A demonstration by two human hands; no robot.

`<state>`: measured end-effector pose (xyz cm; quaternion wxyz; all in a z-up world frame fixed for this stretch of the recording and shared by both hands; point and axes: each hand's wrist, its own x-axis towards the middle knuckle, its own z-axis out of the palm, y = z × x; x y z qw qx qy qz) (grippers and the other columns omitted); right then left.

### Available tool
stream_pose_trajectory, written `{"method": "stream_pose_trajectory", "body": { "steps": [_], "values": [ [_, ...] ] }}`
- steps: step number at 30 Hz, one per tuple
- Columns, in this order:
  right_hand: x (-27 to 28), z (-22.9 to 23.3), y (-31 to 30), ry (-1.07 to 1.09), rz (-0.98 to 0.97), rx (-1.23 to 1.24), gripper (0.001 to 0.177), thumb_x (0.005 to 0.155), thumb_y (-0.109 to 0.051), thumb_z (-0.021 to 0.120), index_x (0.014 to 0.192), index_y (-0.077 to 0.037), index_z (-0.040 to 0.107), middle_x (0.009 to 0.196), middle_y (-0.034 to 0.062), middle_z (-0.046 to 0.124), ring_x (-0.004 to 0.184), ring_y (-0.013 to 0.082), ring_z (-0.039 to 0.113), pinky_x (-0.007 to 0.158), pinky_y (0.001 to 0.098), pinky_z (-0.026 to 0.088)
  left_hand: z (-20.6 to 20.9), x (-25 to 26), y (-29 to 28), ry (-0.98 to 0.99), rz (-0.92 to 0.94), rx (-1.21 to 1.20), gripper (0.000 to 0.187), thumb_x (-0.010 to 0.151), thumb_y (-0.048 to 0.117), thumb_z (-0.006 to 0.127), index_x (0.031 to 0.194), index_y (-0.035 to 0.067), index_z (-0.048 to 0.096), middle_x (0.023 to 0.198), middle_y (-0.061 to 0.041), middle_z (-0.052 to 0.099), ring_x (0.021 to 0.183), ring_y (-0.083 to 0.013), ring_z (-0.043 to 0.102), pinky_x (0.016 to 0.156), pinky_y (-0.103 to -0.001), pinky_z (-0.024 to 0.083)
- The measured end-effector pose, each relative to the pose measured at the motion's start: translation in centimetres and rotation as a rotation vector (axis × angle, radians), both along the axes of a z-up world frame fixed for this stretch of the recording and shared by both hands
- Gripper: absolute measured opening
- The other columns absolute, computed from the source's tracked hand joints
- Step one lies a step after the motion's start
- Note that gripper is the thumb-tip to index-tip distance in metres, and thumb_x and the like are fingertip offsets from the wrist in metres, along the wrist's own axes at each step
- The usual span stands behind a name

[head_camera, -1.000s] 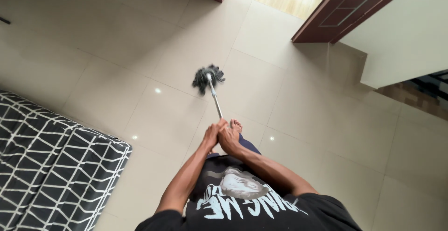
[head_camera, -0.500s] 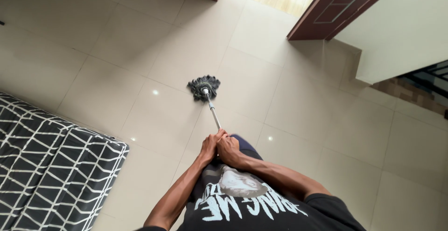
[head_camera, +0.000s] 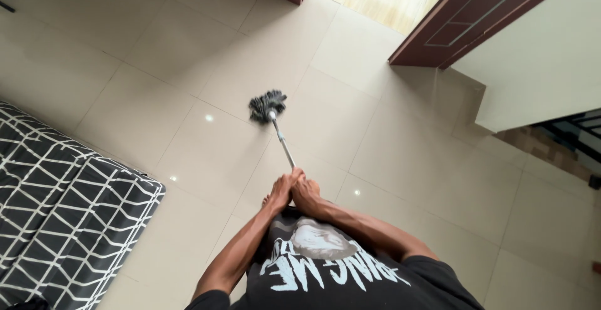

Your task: The person mops the tiled floor of a room by hand using a mop, moving the mop head back and forth across the floor surface and reaching into a doorway.

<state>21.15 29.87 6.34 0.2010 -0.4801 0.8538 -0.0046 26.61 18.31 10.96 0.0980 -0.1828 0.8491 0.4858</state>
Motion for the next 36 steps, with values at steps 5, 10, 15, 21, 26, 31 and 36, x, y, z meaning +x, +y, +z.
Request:
{"method": "stream_pose_trajectory", "body": {
  "steps": [5, 10, 15, 21, 26, 31, 36],
  "values": [
    [1.9, 1.7, 0.4, -0.006, -0.022, -0.075, 0.027, 0.084, -0.013, 0.069, 0.106, 0.003, 0.070, 0.107, 0.0246, 0.067, 0.095, 0.0344, 0.070, 0.068, 0.0411, 0.057, 3.7, 1.3, -0.2, -0.039, -0.094, -0.031, 0.019, 0.102, 0.030, 0.053, 0.116, 0.019, 0.062, 0.101, -0.022, 0.072, 0.099, -0.0415, 0.070, 0.081, -0.050, 0.055],
    [-1.3, -3.4, -5.7, 0.178, -0.058, 0.035, 0.042, 0.091, -0.013, 0.070, 0.125, 0.010, 0.065, 0.125, 0.0311, 0.064, 0.086, 0.0268, 0.075, 0.059, 0.0306, 0.057, -0.2, -2.4, -3.2, -0.077, 0.047, -0.146, 0.025, 0.096, 0.028, 0.055, 0.120, 0.021, 0.059, 0.104, -0.016, 0.076, 0.098, -0.0363, 0.074, 0.079, -0.048, 0.056],
    [-0.6, -4.1, -6.1, 0.107, -0.047, 0.304, 0.057, 0.086, -0.016, 0.074, 0.134, 0.008, 0.055, 0.143, 0.0303, 0.051, 0.083, 0.0217, 0.076, 0.048, 0.0305, 0.054, -6.4, -2.1, -2.3, -0.110, 0.380, 0.359, 0.032, 0.107, 0.040, 0.053, 0.116, 0.015, 0.070, 0.103, -0.018, 0.078, 0.099, -0.0377, 0.074, 0.080, -0.044, 0.056],
    [0.7, -0.2, 1.0, 0.024, 0.054, 0.061, 0.040, 0.091, -0.019, 0.067, 0.122, 0.006, 0.064, 0.117, 0.0290, 0.065, 0.092, 0.0297, 0.073, 0.063, 0.0360, 0.058, -2.0, 1.1, 1.7, 0.036, 0.048, 0.021, 0.023, 0.100, 0.034, 0.050, 0.114, 0.018, 0.059, 0.099, -0.020, 0.074, 0.097, -0.0405, 0.072, 0.079, -0.047, 0.055],
    [-0.1, -2.0, -1.4, 0.023, 0.028, -0.021, 0.024, 0.088, -0.016, 0.067, 0.106, 0.000, 0.071, 0.105, 0.0207, 0.070, 0.100, 0.0316, 0.070, 0.073, 0.0404, 0.057, -0.1, -0.8, -0.8, -0.105, -0.018, -0.141, 0.022, 0.100, 0.037, 0.058, 0.114, 0.020, 0.058, 0.096, -0.021, 0.073, 0.096, -0.0434, 0.069, 0.080, -0.052, 0.052],
    [-3.4, -4.8, -6.8, 0.197, -0.017, 0.147, 0.052, 0.085, -0.016, 0.073, 0.126, 0.012, 0.060, 0.120, 0.0269, 0.065, 0.076, 0.0238, 0.076, 0.051, 0.0317, 0.059, -6.2, -4.0, -3.2, 0.129, 0.173, -0.111, 0.024, 0.090, 0.031, 0.060, 0.112, 0.022, 0.059, 0.118, -0.015, 0.069, 0.095, -0.0442, 0.069, 0.075, -0.053, 0.054],
    [-1.4, -3.5, -3.2, 0.099, 0.032, 0.112, 0.046, 0.085, -0.014, 0.070, 0.126, 0.005, 0.061, 0.122, 0.0285, 0.064, 0.079, 0.0256, 0.075, 0.056, 0.0349, 0.058, -8.7, -1.9, -2.0, -0.079, 0.081, -0.071, 0.028, 0.101, 0.043, 0.050, 0.118, 0.024, 0.060, 0.111, -0.018, 0.074, 0.105, -0.0413, 0.069, 0.089, -0.051, 0.053]
  ]
}}
